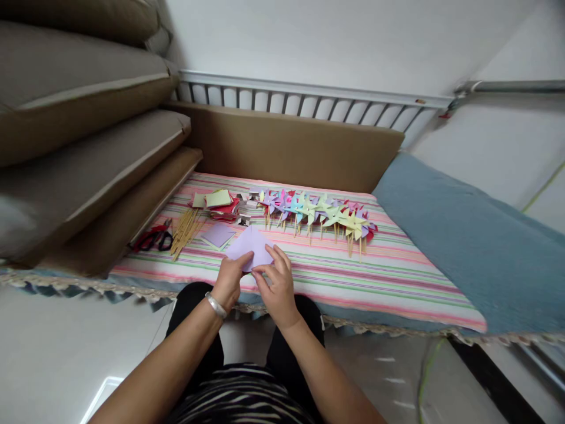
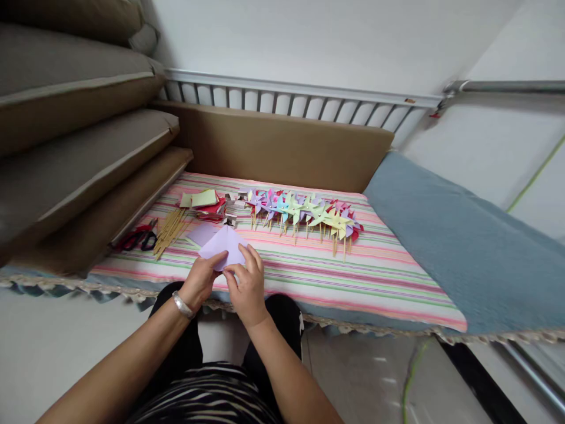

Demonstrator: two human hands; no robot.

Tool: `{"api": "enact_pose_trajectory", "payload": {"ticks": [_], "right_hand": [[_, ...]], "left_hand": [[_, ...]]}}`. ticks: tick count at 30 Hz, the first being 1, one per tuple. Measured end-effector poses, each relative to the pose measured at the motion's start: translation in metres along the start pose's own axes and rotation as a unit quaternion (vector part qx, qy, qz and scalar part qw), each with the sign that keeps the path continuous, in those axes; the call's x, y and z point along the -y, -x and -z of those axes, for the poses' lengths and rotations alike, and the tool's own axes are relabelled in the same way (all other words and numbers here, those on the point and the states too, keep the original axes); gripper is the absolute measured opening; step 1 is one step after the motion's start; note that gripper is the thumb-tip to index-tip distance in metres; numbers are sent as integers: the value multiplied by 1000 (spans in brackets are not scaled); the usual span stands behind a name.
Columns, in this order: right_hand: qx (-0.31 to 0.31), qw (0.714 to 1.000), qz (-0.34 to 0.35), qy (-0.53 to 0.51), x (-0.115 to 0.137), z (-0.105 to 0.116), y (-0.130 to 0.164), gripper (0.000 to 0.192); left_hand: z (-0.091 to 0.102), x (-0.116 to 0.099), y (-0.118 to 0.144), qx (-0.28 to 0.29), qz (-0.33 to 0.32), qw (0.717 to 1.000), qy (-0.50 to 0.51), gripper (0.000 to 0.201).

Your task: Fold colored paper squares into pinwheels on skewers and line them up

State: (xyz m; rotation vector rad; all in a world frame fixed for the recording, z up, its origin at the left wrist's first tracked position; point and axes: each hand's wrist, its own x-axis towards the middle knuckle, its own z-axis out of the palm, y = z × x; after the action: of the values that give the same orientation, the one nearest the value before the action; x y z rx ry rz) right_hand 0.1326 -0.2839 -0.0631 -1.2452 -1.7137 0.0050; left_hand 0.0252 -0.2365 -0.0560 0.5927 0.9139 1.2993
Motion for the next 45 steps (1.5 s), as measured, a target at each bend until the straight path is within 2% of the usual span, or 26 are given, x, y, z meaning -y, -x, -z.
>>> {"api": "enact_pose_trajectory", "payload": {"ticks": [4,13,23,28,32,36,38,41,43,45], "right_hand": [[3,1000,-19,-2,0,1,-3,9],[-5,998,-63,-15,-6,2,-9,8],[-20,993,-115,-26,-18,-4,-11,5],[-19,989,-139,-36,-19,-5,-12,5],[-21,984,-168,-49,-20,-7,-13,6],[-20,979,-190,-70,-20,-7,-16,2],[-22,973,-209,-92,-19,-7,-17,13],[-5,954,-257,-152,-20,-4,-19,50],[31,932,-293,-213,-21,-1,-22,67],[68,900,-326,-280,-22,1,-24,76]], "left_hand": [[-1,-2,4,-10,-19,1000,-18,38],[6,4,6,30,18,999,-35,24],[4,6,7,58,35,997,-29,17],[4,3,11,75,39,996,-35,19],[0,-2,14,106,15,989,-101,25],[-2,-3,12,86,-25,989,-119,37],[-2,-3,11,71,-25,989,-124,36],[-1,-4,10,59,-12,987,-150,29],[1,-5,10,61,-1,983,-172,24],[3,-6,10,66,10,981,-182,19]]}}
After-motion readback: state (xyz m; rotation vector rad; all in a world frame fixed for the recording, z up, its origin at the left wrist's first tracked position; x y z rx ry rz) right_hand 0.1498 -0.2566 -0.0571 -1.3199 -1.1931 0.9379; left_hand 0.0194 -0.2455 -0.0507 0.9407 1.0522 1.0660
